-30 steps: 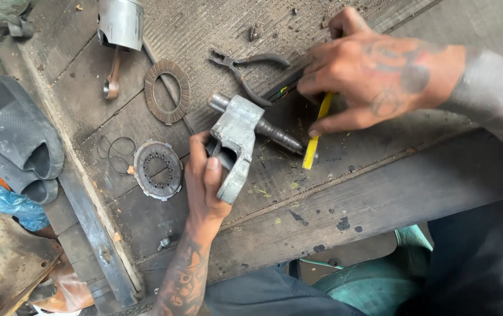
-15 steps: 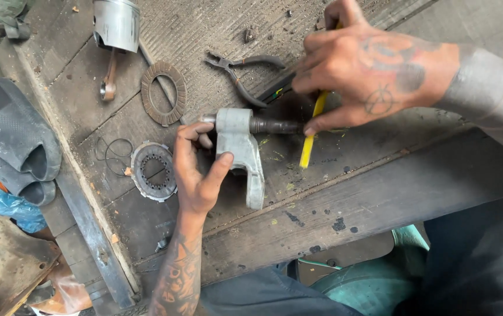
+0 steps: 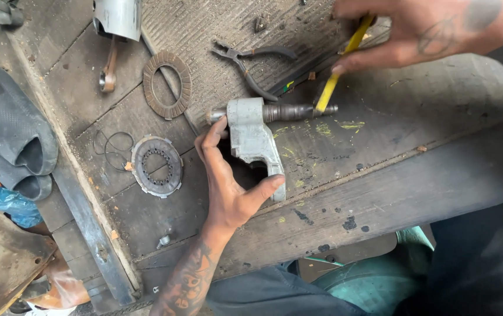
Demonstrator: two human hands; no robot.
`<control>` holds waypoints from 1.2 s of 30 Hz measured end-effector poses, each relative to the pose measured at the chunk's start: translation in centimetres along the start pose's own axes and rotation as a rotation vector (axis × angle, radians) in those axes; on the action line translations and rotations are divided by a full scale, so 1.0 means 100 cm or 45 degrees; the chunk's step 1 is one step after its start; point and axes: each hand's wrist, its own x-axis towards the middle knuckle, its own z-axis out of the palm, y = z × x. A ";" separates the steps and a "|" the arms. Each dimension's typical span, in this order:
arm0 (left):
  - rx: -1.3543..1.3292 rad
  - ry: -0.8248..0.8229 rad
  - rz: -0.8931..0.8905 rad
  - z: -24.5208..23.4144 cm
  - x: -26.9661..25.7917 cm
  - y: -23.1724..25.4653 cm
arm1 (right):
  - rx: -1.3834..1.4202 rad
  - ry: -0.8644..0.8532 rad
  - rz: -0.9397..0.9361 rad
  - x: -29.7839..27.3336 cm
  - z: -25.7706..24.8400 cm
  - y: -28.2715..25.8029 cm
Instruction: The person cleans a metal mechanical part using a yellow brush, scrubbing the exterior and interior surfaces. They rotate the part to access different areas and continue scrubbing while seated at a wooden workbench.
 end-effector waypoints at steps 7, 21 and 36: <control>0.002 0.005 0.053 0.005 -0.005 -0.003 | 0.032 -0.158 -0.045 0.007 -0.008 -0.017; 0.020 -0.028 0.081 0.003 -0.004 -0.008 | -0.101 -0.389 0.057 0.012 -0.015 -0.044; -0.024 -0.011 0.108 0.005 -0.004 -0.012 | -0.152 -0.462 0.132 0.015 -0.020 -0.053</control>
